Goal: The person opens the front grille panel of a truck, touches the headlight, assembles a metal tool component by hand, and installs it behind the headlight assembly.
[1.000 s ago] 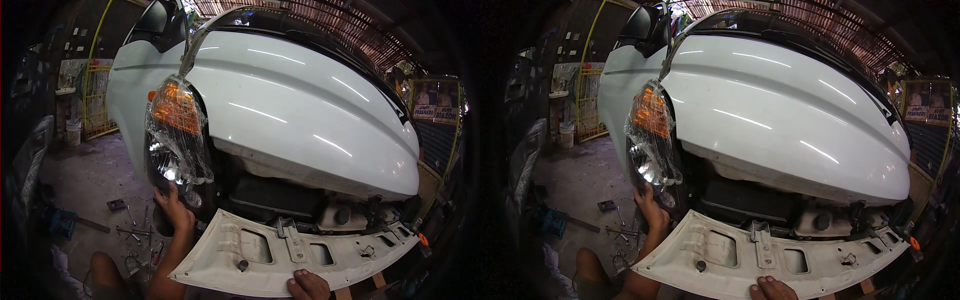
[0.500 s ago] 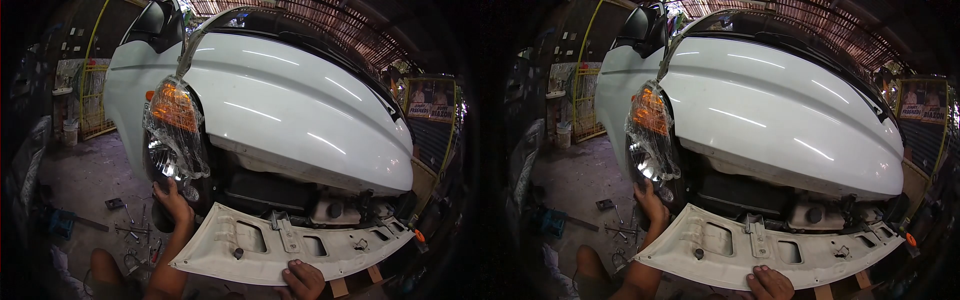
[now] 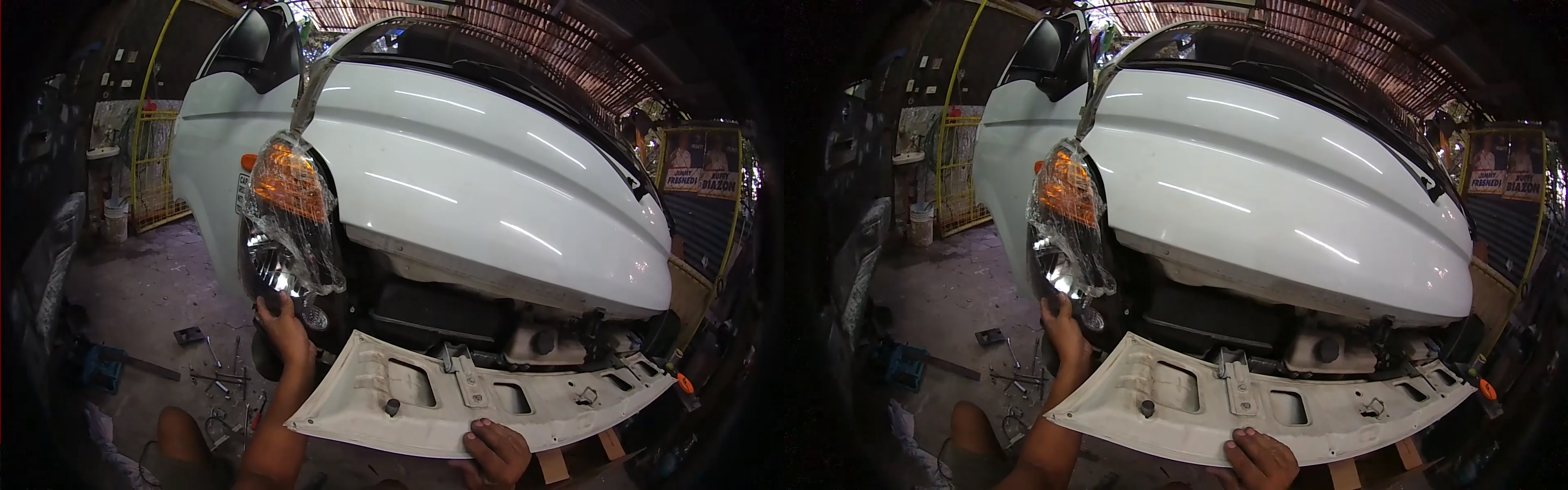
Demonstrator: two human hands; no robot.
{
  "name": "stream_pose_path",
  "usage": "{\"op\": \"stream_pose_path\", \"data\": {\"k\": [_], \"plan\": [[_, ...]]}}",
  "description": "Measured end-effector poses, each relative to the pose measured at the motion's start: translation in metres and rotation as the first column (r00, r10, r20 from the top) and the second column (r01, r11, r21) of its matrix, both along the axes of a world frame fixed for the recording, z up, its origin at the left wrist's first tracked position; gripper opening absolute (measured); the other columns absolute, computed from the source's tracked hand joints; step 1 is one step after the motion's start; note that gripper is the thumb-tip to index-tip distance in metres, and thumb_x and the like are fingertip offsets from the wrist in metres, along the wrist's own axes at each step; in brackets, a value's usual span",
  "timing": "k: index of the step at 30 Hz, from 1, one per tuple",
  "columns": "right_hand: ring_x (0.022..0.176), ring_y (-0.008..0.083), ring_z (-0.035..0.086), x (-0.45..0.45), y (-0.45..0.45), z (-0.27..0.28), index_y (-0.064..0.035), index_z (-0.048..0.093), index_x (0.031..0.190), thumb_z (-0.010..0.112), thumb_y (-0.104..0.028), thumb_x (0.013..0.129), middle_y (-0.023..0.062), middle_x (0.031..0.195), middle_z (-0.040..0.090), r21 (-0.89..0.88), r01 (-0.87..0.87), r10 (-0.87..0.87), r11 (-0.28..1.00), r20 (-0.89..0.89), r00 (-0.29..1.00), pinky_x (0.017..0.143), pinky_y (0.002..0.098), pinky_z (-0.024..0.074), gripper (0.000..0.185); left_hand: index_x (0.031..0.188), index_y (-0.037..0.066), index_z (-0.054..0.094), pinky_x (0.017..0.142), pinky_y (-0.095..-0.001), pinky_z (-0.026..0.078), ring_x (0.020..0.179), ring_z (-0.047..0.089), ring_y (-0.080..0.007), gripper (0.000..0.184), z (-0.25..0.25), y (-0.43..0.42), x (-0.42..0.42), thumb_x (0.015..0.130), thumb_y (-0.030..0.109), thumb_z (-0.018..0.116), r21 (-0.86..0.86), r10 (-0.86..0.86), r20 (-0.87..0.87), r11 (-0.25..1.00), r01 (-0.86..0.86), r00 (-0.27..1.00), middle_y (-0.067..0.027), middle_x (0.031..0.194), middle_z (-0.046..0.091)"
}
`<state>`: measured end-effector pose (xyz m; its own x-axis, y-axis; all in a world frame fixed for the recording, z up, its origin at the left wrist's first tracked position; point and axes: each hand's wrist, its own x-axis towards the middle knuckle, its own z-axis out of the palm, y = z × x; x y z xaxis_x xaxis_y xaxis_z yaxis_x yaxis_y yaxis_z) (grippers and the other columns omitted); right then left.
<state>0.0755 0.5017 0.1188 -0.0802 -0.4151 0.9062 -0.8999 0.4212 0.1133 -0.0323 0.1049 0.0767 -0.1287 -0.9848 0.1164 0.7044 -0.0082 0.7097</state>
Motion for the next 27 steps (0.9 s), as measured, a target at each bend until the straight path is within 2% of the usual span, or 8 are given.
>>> {"op": "stream_pose_path", "data": {"k": [3,6,8,9,16,20,24,27], "plan": [[0.092,0.0398,0.073,0.003,-0.002,0.003,-0.0030,0.074,0.099,0.077,-0.032,0.086,0.0195,0.099,0.074,0.000,-0.003,0.003,1.000,-0.008,1.000,0.080,0.0457,0.0596,0.032,0.154,-0.008,0.029,0.119,-0.0412,0.028,0.146,0.035,-0.0356,0.076,0.003,-0.002,0.011,0.098,0.024,0.069,-0.016,-0.054,0.058,0.998,0.055,0.997,-0.0281,0.158,0.033],[0.097,0.0383,0.072,0.005,0.001,0.000,-0.0020,0.073,0.104,0.075,-0.030,0.088,0.0190,0.105,0.074,-0.007,-0.024,0.024,1.000,0.034,0.999,0.088,0.0500,0.0562,0.033,0.154,-0.009,0.028,0.119,-0.0400,0.029,0.146,0.035,-0.0352,0.078,0.002,-0.001,0.017,0.096,0.021,0.071,-0.099,-0.108,0.077,0.988,0.115,0.991,-0.0285,0.158,0.033],[0.107,0.0339,0.068,0.006,0.012,0.008,-0.0105,0.071,0.109,0.080,-0.049,0.079,0.0156,0.118,0.069,0.003,-0.143,0.137,0.990,0.281,0.950,0.087,0.0428,0.0543,0.049,0.155,-0.009,0.027,0.119,-0.0387,0.030,0.145,0.036,-0.0343,0.079,0.006,0.006,0.026,0.096,0.020,0.071,-0.123,-0.076,0.174,0.988,0.098,0.982,-0.0284,0.159,0.033],[0.107,0.0341,0.068,0.007,0.016,0.012,-0.0101,0.071,0.109,0.080,-0.048,0.080,0.0157,0.118,0.069,-0.026,-0.189,0.186,0.982,0.348,0.919,0.088,0.0434,0.0540,0.049,0.155,-0.009,0.027,0.119,-0.0383,0.030,0.144,0.038,-0.0338,0.079,0.010,0.010,0.030,0.096,0.019,0.071,-0.127,-0.101,0.154,0.984,0.121,0.983,-0.0279,0.158,0.034],[0.106,0.0352,0.068,0.013,0.008,0.035,-0.0073,0.071,0.110,0.077,-0.043,0.083,0.0164,0.117,0.070,-0.149,-0.292,0.322,0.945,0.258,0.911,0.091,0.0471,0.0523,0.044,0.158,-0.006,0.022,0.115,-0.0362,0.034,0.135,0.047,-0.0291,0.084,0.016,0.014,0.051,0.093,0.012,0.073,-0.121,-0.221,0.126,0.964,0.236,0.967,-0.0236,0.150,0.045],[0.106,0.0358,0.068,0.015,0.006,0.034,-0.0057,0.072,0.110,0.075,-0.039,0.085,0.0168,0.116,0.070,-0.199,-0.379,0.420,0.904,0.247,0.873,0.093,0.0492,0.0514,0.042,0.157,-0.004,0.025,0.112,-0.0359,0.038,0.132,0.050,-0.0286,0.087,-0.006,-0.015,0.044,0.089,0.010,0.077,-0.116,-0.339,-0.063,0.937,0.331,0.939,-0.0241,0.148,0.047],[0.106,0.0365,0.068,0.022,0.008,0.047,-0.0040,0.072,0.110,0.073,-0.036,0.087,0.0172,0.115,0.071,-0.277,-0.524,0.573,0.805,0.134,0.809,0.096,0.0513,0.0504,0.039,0.156,-0.004,0.027,0.113,-0.0367,0.037,0.134,0.048,-0.0296,0.090,-0.016,-0.022,0.043,0.086,0.013,0.081,-0.181,-0.281,0.164,0.934,0.309,0.946,-0.0238,0.151,0.043],[0.105,0.0369,0.068,0.026,0.011,0.053,-0.0028,0.072,0.110,0.072,-0.034,0.089,0.0175,0.115,0.071,-0.288,-0.711,0.736,0.641,-0.031,0.676,0.097,0.0529,0.0497,0.037,0.156,-0.004,0.028,0.114,-0.0371,0.036,0.137,0.046,-0.0306,0.092,-0.021,-0.028,0.045,0.084,0.016,0.082,-0.230,-0.214,0.302,0.929,0.289,0.929,-0.0243,0.152,0.041]]}}
